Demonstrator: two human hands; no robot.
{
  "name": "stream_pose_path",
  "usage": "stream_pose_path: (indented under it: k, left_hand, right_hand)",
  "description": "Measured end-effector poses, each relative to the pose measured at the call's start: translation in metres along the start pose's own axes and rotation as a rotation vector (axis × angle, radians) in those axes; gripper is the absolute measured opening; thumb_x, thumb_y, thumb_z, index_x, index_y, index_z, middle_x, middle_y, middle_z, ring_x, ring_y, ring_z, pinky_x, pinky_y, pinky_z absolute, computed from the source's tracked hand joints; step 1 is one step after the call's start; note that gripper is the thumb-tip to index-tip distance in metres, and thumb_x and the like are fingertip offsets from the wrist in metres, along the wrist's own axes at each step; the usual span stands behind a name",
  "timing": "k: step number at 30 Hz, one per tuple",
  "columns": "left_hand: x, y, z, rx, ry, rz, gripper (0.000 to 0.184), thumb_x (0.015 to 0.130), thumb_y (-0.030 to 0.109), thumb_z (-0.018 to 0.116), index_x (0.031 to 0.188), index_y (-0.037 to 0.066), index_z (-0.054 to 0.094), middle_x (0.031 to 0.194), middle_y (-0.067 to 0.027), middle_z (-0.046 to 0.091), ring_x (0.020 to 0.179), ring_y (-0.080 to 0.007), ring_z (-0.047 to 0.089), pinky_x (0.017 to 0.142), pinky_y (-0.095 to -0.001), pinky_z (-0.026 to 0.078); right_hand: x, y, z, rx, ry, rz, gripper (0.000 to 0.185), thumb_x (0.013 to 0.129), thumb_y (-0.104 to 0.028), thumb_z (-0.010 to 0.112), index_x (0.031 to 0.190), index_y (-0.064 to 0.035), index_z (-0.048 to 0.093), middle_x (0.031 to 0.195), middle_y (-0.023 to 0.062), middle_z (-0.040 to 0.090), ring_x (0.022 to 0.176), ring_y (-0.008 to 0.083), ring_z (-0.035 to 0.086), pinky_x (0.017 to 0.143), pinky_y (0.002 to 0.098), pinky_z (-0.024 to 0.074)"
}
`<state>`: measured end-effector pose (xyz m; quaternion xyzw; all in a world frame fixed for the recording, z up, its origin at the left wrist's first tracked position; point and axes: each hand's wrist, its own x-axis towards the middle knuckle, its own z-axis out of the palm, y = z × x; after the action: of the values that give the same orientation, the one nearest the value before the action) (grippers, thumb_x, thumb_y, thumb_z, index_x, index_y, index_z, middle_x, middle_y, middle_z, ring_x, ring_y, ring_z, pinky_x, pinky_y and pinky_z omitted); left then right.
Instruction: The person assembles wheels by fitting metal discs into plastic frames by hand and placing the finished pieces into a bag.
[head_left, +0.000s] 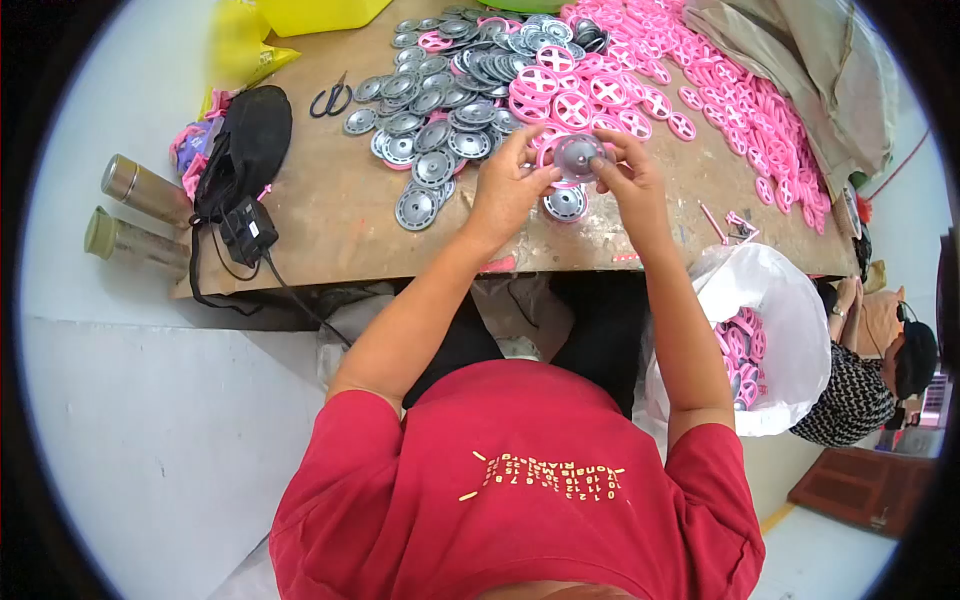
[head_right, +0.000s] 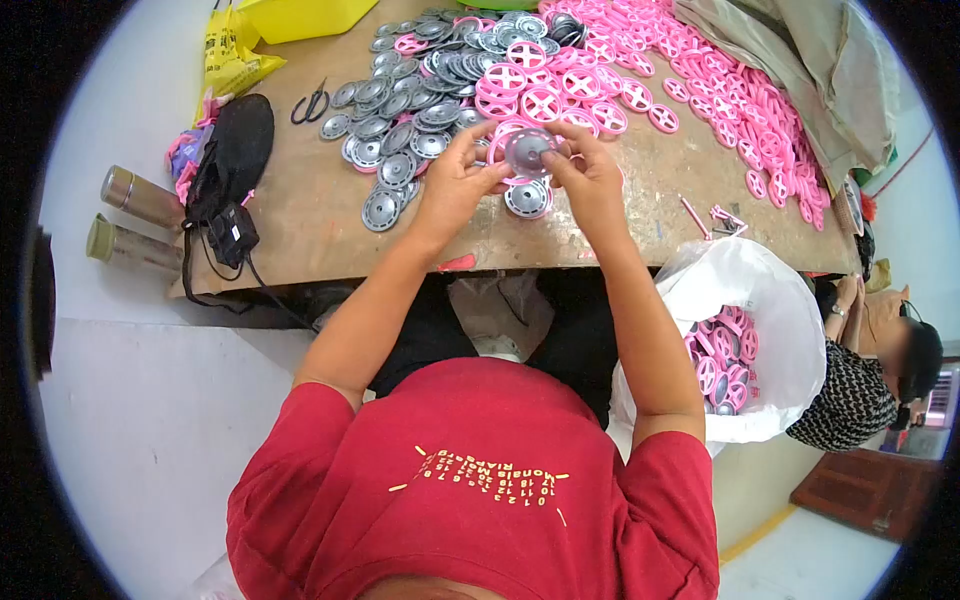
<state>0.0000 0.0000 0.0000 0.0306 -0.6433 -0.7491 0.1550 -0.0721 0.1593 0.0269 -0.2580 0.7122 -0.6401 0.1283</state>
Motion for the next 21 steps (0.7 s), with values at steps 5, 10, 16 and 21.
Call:
stream_pose_path:
  k: [5, 10, 16, 21]
  left_hand:
    - [-0.014, -0.001, 0.012, -0.161, 0.052, 0.000, 0.029, 0.091, 0.010, 0.056, 0.116, -0.005, 0.055, 0.095, -0.0083, 0.063, 0.075, -0.0102, 0.061, 0.062, -0.0229, 0.053]
    - [-0.018, -0.008, 0.016, 0.167, 0.008, 0.100, 0.026, 0.094, 0.009, 0.051, 0.117, -0.002, 0.055, 0.097, -0.0097, 0.064, 0.082, -0.0138, 0.064, 0.069, -0.0260, 0.055]
    - [-0.018, -0.009, 0.032, 0.507, 0.027, 0.264, 0.029, 0.091, 0.006, 0.054, 0.120, 0.004, 0.054, 0.098, -0.0090, 0.064, 0.084, -0.0140, 0.063, 0.071, -0.0256, 0.054]
    - [-0.031, -0.010, 0.039, -0.010, -0.155, -0.074, 0.045, 0.089, 0.001, 0.055, 0.131, 0.005, 0.041, 0.105, -0.0085, 0.061, 0.087, -0.0134, 0.062, 0.070, -0.0250, 0.054]
  right_hand:
    - [-0.013, 0.003, 0.001, -0.543, 0.152, -0.375, 0.031, 0.086, -0.005, 0.061, 0.116, -0.0081, 0.064, 0.099, 0.0040, 0.053, 0.073, 0.0085, 0.052, 0.063, 0.0214, 0.0449]
    - [-0.020, -0.005, -0.007, -0.186, 0.016, -0.055, 0.025, 0.089, -0.007, 0.058, 0.113, -0.0020, 0.062, 0.087, 0.0008, 0.056, 0.068, 0.0074, 0.050, 0.062, 0.0207, 0.0434]
    - [-0.027, 0.006, -0.018, -0.109, 0.023, 0.058, 0.021, 0.091, -0.012, 0.055, 0.108, 0.0003, 0.057, 0.084, 0.0011, 0.057, 0.066, 0.0066, 0.049, 0.058, 0.0214, 0.0407]
    - [-0.047, -0.002, -0.026, -0.080, -0.036, 0.034, 0.026, 0.089, -0.008, 0.057, 0.113, -0.0010, 0.052, 0.093, 0.0026, 0.057, 0.069, 0.0071, 0.052, 0.059, 0.0214, 0.0413]
